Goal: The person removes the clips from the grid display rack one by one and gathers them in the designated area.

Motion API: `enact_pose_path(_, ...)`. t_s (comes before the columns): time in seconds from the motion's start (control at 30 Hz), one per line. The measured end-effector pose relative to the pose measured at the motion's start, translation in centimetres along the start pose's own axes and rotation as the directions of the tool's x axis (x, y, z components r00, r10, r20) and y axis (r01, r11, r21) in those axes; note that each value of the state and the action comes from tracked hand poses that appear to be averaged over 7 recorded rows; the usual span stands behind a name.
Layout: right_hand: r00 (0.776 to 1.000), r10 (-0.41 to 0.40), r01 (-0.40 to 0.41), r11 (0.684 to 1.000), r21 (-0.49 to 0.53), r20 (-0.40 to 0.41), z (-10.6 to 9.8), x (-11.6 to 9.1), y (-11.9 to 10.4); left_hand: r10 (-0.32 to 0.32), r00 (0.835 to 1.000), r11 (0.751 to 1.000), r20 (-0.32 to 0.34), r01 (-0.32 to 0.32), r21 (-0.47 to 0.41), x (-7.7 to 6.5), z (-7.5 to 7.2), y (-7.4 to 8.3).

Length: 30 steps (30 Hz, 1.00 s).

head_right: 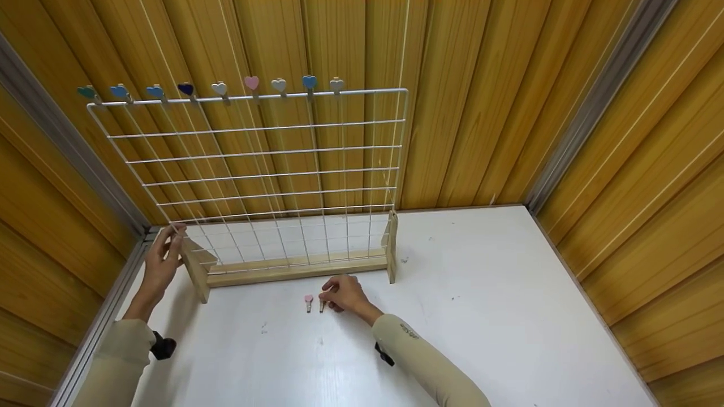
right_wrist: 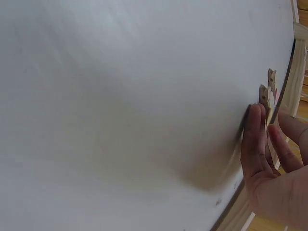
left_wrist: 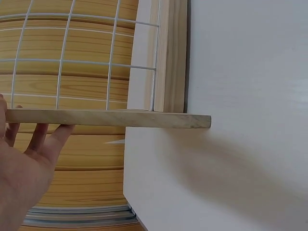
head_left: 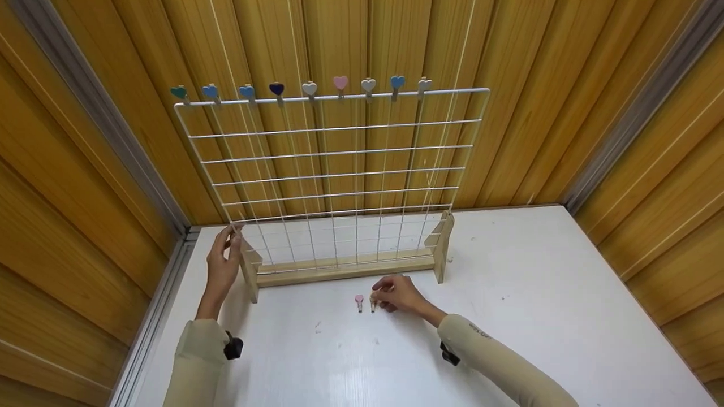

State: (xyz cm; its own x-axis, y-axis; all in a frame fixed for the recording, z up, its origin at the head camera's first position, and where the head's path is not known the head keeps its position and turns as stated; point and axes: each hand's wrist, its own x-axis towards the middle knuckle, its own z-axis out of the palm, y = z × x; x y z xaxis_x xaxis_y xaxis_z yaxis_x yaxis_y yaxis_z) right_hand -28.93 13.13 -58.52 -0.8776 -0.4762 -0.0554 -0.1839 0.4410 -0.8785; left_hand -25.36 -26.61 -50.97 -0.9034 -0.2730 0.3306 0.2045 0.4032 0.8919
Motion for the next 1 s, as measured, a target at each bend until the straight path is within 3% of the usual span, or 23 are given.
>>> enact_pose_path(0.13, 0.998, -0.056, 0.055, 0.996, -0.064, -0.004, -2.6, -0.3, -2.1, -0.001, 1.000, 1.000, -0.001, 0.001, 0.001, 0.2, -0.1, 0.2)
enact_pose_path(0.27, 0.993, -0.117, 0.117, 0.992, -0.046, -0.005, -5.9, -0.8, -5.1, 0.007, 1.000, 1.000, 0.005, -0.007, -0.008, 0.4, -0.1, 0.4)
enact_pose_path(0.4, 0.983, -0.174, 0.171, 0.984, -0.046, -0.060, -9.2, -1.3, -8.5, -0.003, 1.000, 1.000, 0.031, 0.003, 0.014, 0.2, -0.2, 0.6)
enact_pose_path(0.6, 0.957, -0.241, 0.226, 0.968, -0.105, -0.160, -13.6, -1.7, -14.4, -0.024, 1.000, 0.997, 0.013, 0.022, 0.080, 0.1, -0.2, 0.2)
enact_pose_path(0.77, 0.886, -0.373, 0.328, 0.924, -0.198, -0.277, -16.8, -2.0, -19.2, -0.017, 1.000, 0.996, 0.009, 0.016, 0.089, 0.6, 0.6, 0.0)
enact_pose_path(0.9, 0.817, -0.417, 0.353, 0.908, -0.228, -0.398, -19.0, -2.1, -23.1, -0.014, 1.000, 0.996, 0.011, 0.013, 0.087, 1.0, 0.8, 0.0)
enact_pose_path(1.0, 0.728, -0.461, 0.412, 0.886, -0.213, -0.507, -20.6, -1.6, -26.3, -0.015, 1.000, 0.996, 0.019, 0.013, 0.087, 1.5, 0.6, 0.0)
